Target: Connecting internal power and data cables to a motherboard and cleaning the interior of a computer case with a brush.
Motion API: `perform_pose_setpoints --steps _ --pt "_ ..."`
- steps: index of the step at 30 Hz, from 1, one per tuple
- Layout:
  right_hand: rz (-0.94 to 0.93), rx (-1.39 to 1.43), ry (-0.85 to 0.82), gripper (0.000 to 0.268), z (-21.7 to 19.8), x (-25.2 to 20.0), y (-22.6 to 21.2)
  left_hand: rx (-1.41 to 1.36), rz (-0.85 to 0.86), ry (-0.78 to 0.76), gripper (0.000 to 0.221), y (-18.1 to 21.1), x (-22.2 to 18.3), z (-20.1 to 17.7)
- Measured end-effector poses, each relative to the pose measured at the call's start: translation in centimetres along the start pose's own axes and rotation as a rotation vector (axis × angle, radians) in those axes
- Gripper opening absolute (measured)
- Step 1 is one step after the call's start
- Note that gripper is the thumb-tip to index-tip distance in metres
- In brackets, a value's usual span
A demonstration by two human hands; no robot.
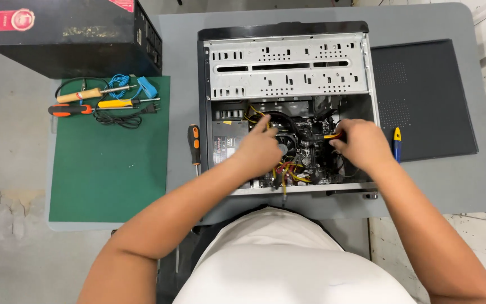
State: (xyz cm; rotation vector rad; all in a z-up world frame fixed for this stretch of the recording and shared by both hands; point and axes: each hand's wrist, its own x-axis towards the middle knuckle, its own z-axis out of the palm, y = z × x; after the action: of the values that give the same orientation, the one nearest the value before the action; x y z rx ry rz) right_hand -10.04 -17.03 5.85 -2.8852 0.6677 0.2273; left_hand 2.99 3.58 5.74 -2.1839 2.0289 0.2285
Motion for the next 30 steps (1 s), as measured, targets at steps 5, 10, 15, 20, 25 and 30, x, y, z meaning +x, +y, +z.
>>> perform_pose_setpoints --steps 5,10,15,20,25,30 --pt "0.084 0.464 0.037 0.028 -0.1 -0.1 1.1 0.051 -0.077 -0.202 0.024 2.1 2.2 0.7" --pt "-0.004 0.563 0.019 0.026 0.1 -0.6 1.0 0.108 -0.055 -0.031 0.023 1.7 2.9 2.9" --pt "0.046 0.898 -0.247 0.034 -1.7 -1.4 -1.4 0.024 0.071 0.19 0.014 1.1 2.3 5.0" --pt "-0.052 0.878 -0.187 0.037 -1.2 -0.8 -0.7 -0.038 0.044 0.215 0.011 0.1 1.4 3.2" --pt "-0.095 0.736 -0.224 0.043 -0.2 -0.4 -1.0 -0.137 0.026 0.094 0.032 -2.1 0.3 -0.2" --pt "-0.281 0.425 -0.27 0.057 1.1 1.0 -2.7 -0.498 0.072 0.363 0.026 -5.8 1.0 2.4"
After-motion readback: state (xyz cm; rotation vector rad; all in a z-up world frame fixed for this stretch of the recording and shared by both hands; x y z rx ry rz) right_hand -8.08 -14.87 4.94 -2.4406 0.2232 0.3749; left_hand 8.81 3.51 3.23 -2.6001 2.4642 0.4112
